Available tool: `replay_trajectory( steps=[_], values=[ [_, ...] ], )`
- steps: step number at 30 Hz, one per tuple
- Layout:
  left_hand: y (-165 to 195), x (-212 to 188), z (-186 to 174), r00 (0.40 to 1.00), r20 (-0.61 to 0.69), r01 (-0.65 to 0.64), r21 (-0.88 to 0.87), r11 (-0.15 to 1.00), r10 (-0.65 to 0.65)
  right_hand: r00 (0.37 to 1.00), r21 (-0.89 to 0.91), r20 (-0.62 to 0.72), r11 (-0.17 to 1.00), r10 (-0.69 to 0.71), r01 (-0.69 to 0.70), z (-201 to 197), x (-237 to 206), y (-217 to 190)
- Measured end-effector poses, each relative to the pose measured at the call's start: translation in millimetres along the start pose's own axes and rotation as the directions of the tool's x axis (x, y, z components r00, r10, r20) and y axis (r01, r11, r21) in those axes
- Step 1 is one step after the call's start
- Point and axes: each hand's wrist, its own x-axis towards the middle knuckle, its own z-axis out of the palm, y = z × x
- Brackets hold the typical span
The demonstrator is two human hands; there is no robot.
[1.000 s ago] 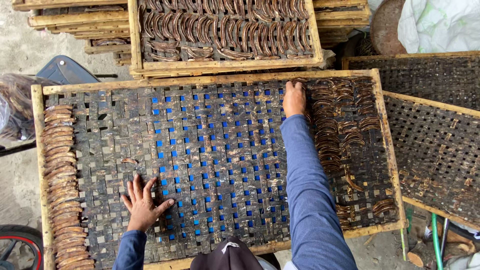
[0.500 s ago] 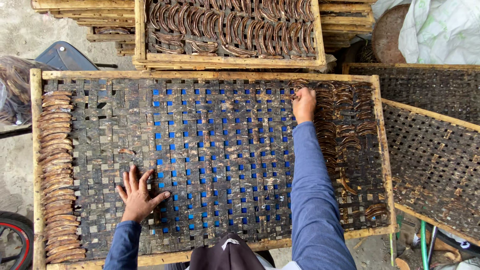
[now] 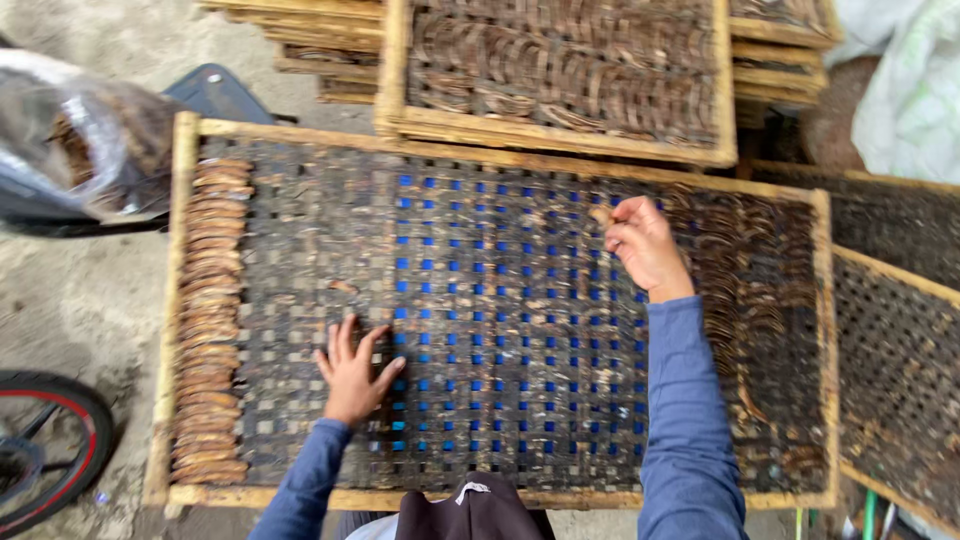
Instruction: The person sits in front of woven bamboo drying trays holding curved dried pods. They pick up loose pods, gather them in one hand, and place them one by one along the edge of the tray to form neat rows, occasionally reaching across the tray to collect scattered pieces.
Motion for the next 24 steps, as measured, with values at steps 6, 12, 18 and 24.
replay_trajectory(
  steps=[6,12,18,24],
  values=[
    [27.2,52.7,-18.0,0.977,-0.197,-0.174,-0.485,0.857,0.087,0.912,0.002,0.401,0.995,0.089,-0.097,185.9,11.0,51.1],
    [-7.6,92.4,-36.6,0.996,-0.005,0.032,-0.918,0.395,-0.093,0.889,-0.121,0.443,0.99,0.114,-0.067,321.4,-28.1,127.4],
    [-97.2,8.3,-62.4,0.961,0.247,0.275,-0.87,0.41,-0.12,0.824,-0.13,0.508,0.968,0.251,-0.215,372.3,-78.6,204.6],
    [-167.1,-83.3,-95.4,0.915,0.386,0.373,-0.705,0.603,-0.116,0.655,-0.455,0.625,0.88,0.424,-0.137,416.1,-151.5,256.8]
  ],
)
